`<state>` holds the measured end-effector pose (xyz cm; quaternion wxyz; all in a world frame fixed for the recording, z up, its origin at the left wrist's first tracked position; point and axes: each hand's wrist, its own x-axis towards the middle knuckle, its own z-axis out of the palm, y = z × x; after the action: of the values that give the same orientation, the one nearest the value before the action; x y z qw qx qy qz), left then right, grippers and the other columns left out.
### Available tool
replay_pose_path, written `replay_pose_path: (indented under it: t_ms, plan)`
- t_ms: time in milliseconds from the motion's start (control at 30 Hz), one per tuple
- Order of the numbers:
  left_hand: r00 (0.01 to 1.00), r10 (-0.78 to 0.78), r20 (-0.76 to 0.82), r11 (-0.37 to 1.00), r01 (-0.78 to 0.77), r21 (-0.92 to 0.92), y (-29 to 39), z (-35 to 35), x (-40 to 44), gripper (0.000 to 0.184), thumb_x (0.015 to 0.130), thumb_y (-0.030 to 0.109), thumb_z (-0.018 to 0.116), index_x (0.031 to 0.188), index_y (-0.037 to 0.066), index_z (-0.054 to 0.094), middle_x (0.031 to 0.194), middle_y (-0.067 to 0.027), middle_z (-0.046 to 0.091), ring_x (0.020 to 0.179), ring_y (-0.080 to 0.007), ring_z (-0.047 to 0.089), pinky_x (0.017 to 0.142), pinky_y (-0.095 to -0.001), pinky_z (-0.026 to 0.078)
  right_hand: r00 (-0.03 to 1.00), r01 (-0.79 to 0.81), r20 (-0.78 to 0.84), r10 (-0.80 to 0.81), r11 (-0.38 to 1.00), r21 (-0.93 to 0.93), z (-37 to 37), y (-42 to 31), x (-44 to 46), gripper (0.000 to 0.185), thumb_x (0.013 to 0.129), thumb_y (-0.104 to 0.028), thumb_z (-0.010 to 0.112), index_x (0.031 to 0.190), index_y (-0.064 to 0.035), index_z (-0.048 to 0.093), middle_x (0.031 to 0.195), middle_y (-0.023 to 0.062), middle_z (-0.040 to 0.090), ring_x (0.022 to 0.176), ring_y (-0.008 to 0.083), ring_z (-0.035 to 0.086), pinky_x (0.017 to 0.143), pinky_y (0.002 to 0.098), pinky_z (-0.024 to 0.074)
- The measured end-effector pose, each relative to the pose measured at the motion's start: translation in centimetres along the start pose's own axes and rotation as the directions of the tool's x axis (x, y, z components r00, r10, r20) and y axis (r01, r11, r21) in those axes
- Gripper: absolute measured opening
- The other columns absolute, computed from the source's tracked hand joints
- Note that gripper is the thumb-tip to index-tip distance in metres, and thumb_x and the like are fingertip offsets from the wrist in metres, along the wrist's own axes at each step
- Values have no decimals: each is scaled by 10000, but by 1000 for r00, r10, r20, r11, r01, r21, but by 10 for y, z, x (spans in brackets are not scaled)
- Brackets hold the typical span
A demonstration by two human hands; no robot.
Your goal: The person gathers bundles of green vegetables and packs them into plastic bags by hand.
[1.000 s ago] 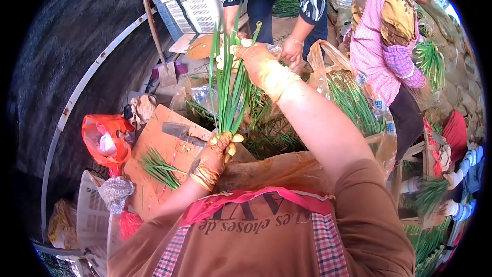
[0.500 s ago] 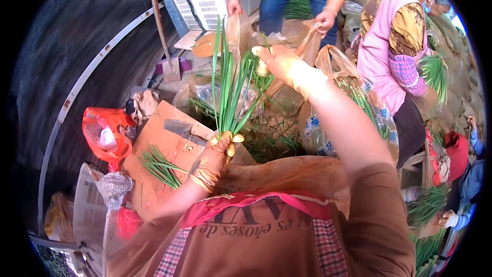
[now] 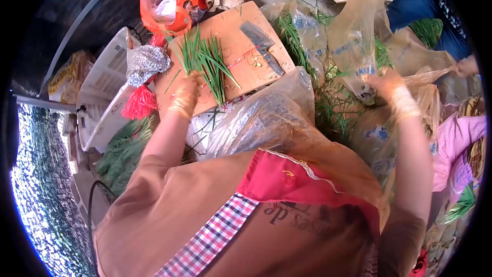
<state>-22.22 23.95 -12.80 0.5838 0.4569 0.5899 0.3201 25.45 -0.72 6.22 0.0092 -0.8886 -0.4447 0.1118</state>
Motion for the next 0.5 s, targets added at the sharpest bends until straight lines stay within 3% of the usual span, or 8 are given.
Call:
replay_pose_path:
  t_ms: [100,167,233,333,400,433,467,500]
  plan:
    - [992,122,20,876,-117,468,-33,9,45,293,904,316,505,979,48,599,701,-32,535,523,-127,406,491,-269,323,996,-38,94,10,952,304,51,17,-31,289,850,-297,536,906,-39,656,938,186,651,880,335,620,790,392,476]
    - [968,200,148,705,-247,665,-32,22,76,300,886,302,522,1010,35,580,758,-49,540,588,-140,427,551,-280,336,967,64,-248,53,896,440,107,65,-67,292,815,-149,564,1094,-79,618,1013,199,625,959,328,595,856,391,457]
    - [946,226,234,575,-324,751,-21,28,104,318,869,289,539,1041,22,562,815,-67,545,653,-154,447,611,-291,348,791,93,-610,54,974,207,68,56,-126,411,787,-119,587,1192,-68,548,1124,201,579,1054,326,547,920,393,422]
    - [931,256,259,368,-342,865,1,34,123,363,842,268,565,1088,3,534,900,-93,551,751,-175,477,701,-307,367,565,-313,-721,401,913,263,71,135,-189,478,756,-118,611,1213,-19,513,1161,188,564,1104,335,516,952,383,401]
    - [898,343,277,193,-356,915,24,34,107,402,824,254,582,1120,-10,516,957,-110,556,816,-189,497,761,-317,380,711,-600,-288,642,767,226,87,165,-200,456,770,-140,592,1203,-17,517,1141,212,570,1084,346,533,926,388,421]
    - [857,412,311,105,-383,918,39,38,90,423,815,247,591,1135,-17,507,985,-119,558,849,-196,507,791,-323,387,699,-701,-35,715,693,167,98,174,-197,446,777,-151,583,1198,-16,520,1131,225,573,1074,351,542,914,390,431]
    - [790,489,370,50,-449,892,55,46,70,446,806,240,599,1151,-23,498,1013,-128,561,881,-203,517,821,-328,393,894,-442,18,448,874,200,114,179,-192,414,826,-228,519,1168,5,527,1114,276,564,1039,363,566,872,400,457]
    - [707,556,438,34,-546,837,71,63,46,469,797,233,608,1166,-30,488,1042,-137,563,914,-210,527,851,-333,399,952,-280,168,255,948,149,134,179,-171,442,886,-333,411,1181,-22,520,1125,267,563,1012,372,578,849,406,470]
